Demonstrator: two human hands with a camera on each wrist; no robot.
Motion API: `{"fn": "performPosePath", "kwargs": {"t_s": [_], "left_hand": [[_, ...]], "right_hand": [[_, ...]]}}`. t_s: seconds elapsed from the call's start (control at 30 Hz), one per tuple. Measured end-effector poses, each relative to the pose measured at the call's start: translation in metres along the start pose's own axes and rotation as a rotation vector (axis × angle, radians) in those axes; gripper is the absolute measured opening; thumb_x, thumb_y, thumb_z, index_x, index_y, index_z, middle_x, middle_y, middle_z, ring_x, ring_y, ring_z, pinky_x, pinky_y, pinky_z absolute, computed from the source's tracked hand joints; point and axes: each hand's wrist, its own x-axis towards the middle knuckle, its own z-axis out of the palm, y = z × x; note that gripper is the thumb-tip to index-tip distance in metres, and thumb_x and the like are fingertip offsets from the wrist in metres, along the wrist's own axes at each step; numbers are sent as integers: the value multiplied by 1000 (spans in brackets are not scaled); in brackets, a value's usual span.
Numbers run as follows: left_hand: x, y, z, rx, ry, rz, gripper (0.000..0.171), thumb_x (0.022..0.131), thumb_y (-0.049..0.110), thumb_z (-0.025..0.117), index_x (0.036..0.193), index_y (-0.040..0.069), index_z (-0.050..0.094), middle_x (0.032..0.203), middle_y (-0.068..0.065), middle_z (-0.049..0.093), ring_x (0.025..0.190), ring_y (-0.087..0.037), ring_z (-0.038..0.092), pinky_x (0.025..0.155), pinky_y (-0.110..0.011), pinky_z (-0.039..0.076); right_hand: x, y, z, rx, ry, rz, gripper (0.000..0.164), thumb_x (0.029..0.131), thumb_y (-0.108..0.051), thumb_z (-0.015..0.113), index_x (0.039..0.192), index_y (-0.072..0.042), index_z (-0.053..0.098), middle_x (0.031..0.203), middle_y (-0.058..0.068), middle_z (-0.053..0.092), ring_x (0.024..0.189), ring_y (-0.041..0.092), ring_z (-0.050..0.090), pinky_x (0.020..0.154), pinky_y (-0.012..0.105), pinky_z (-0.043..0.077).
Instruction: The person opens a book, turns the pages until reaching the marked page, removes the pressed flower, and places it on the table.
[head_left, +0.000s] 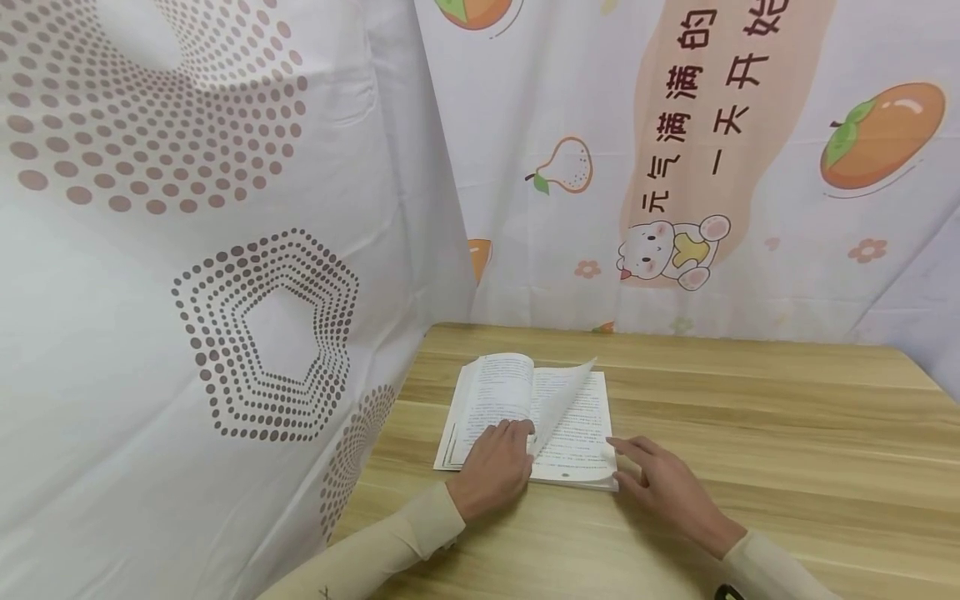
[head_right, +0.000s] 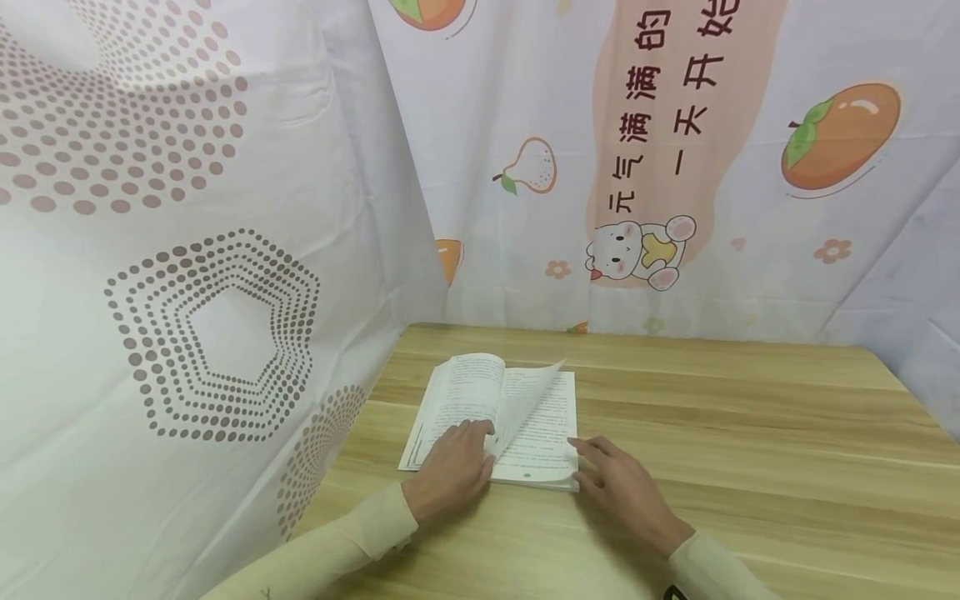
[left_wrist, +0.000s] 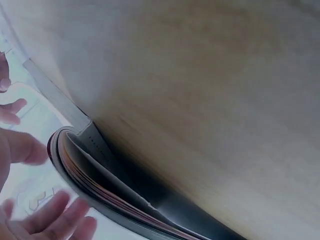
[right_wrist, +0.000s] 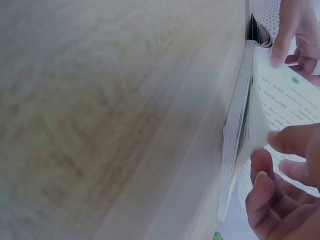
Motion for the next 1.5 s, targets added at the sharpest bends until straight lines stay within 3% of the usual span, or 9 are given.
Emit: {"fn": "performPosePath", "kwargs": {"t_s": [0.1,0.2,0.27,0.4,0.47,0.77,1.1,1.37,1.5], "left_hand": [[0,-1,2,23,40,28,32,86,16,58,116,8,52,81,-1,47,63,-12,38,52,-23,31],[0,-3,2,68,80,91,23,89,10,47,110,10,58,75,-1,39,61,-13,28,49,-21,21],[0,-3,2,87,92,121,28,90,7,38,103,10,62,75,-1,36,62,-13,25,50,-22,18],[0,-4,0,99,71,150,32,87,6,37,90,9,69,79,-4,42,68,-18,34,55,-27,28],[0,-4,0,110,48,157,26,85,6,44,87,8,70,83,-5,45,73,-21,38,59,-30,32],[-1,-4,-2,111,11,158,15,81,15,52,72,12,64,85,-4,49,83,-23,41,69,-34,35],[-5,-5,1,145,-12,163,12,83,24,60,90,21,70,98,-3,56,90,-21,47,73,-33,39],[-5,-4,5,113,-35,147,18,87,26,55,73,19,65,82,3,51,81,-18,42,66,-31,36],[-5,-2,5,107,-45,151,22,88,31,57,71,19,63,82,3,52,81,-18,43,67,-32,37]], "right_hand": [[-1,-1,1,6,-4,2,49,80,-13,76,126,-12,61,110,0,62,55,-6,39,49,17,38],[0,-1,1,0,0,-12,38,82,-14,75,119,-14,66,109,0,62,55,-6,39,50,17,38],[0,-1,2,-11,4,-38,29,82,-13,74,111,-14,70,108,1,63,57,-6,40,51,16,38],[0,0,4,-24,45,-119,17,79,-9,76,96,-16,75,103,0,64,68,-3,51,56,16,43],[1,1,5,-32,70,-152,16,77,-8,78,91,-16,75,100,-3,64,75,-1,55,59,17,45],[0,3,8,-60,81,-198,18,74,-5,80,89,-15,75,96,-7,64,82,4,61,66,21,50],[0,5,10,-72,77,-200,16,76,-7,79,88,-16,73,94,-8,63,82,2,59,67,23,51],[0,2,10,-102,39,-140,14,77,-7,77,87,-15,72,93,-9,64,84,4,61,70,26,52],[1,0,9,-119,18,-108,10,78,-8,77,85,-15,73,90,-10,64,81,3,61,69,26,52]]}}
